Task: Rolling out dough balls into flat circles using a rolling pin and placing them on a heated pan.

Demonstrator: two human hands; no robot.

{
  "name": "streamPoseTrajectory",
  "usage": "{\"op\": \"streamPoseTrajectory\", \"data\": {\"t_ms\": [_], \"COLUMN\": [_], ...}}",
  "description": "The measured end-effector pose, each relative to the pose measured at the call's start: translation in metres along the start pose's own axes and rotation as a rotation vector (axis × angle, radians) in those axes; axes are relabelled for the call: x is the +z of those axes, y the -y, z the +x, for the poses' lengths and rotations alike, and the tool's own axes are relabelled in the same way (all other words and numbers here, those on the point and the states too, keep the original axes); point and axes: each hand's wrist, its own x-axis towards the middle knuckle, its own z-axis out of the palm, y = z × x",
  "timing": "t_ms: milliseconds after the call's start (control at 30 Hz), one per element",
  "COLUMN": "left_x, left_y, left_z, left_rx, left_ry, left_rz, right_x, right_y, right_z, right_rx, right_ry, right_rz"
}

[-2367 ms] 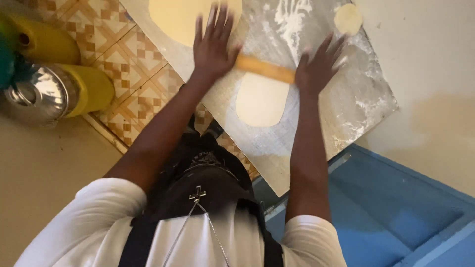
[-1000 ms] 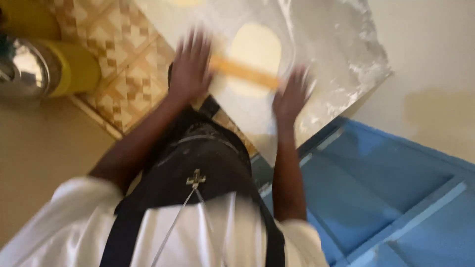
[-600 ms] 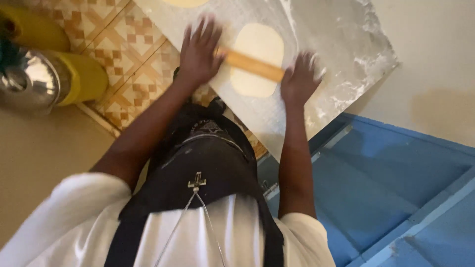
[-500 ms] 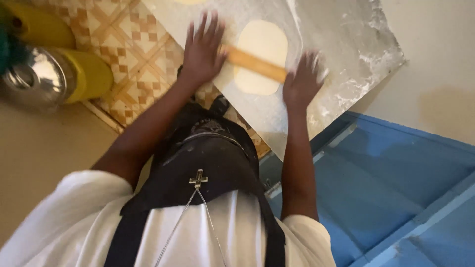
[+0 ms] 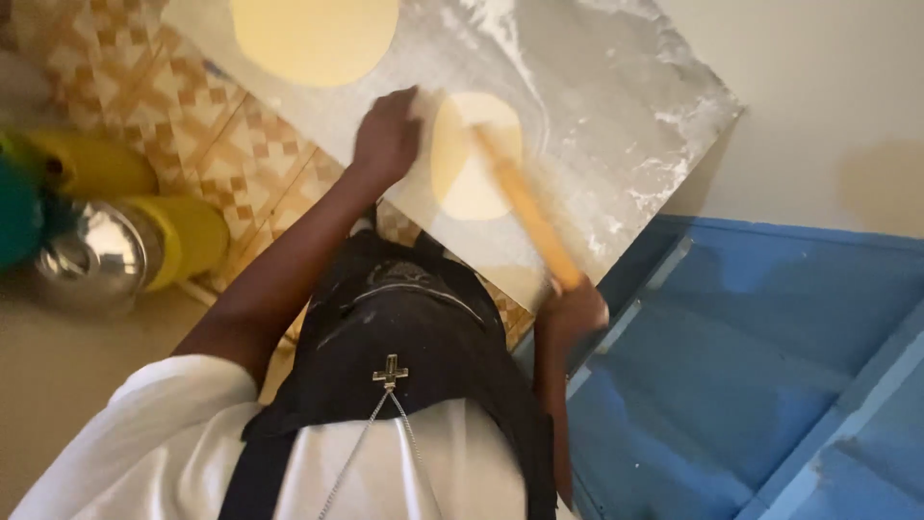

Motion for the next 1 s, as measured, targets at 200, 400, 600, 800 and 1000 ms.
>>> {"op": "streamPoseTrajectory", "data": {"t_ms": [200,400,600,800,1000], "left_x": [0.061,0.077,0.048,0.024,0.033], "left_y": [-0.02,0.022,0.017,0.019,-0.031], "left_z": [0.071,0.087,0.064,0.074,0.118], "left_rx": [0.075,0.353,-0.21,-0.356,0.296], "left_ry": [0.051,0.04,0.216,-0.182,-0.759], "left_rz": [0.456,0.149,-0.873,-1.029,-0.391], "right_x": [0.064,0.111,0.091,0.076,0.097], "right_y": [-0.03,-0.037,-0.022,-0.009,-0.02], "right_z": [-0.04,-0.027,-0.019,-0.016,-0.02], "right_rx": [0.365,0.477,0.403,0.469,0.46], "right_ry": [-0.398,-0.37,-0.423,-0.428,-0.498], "right_rz": [0.206,0.223,0.157,0.179,0.119]}}
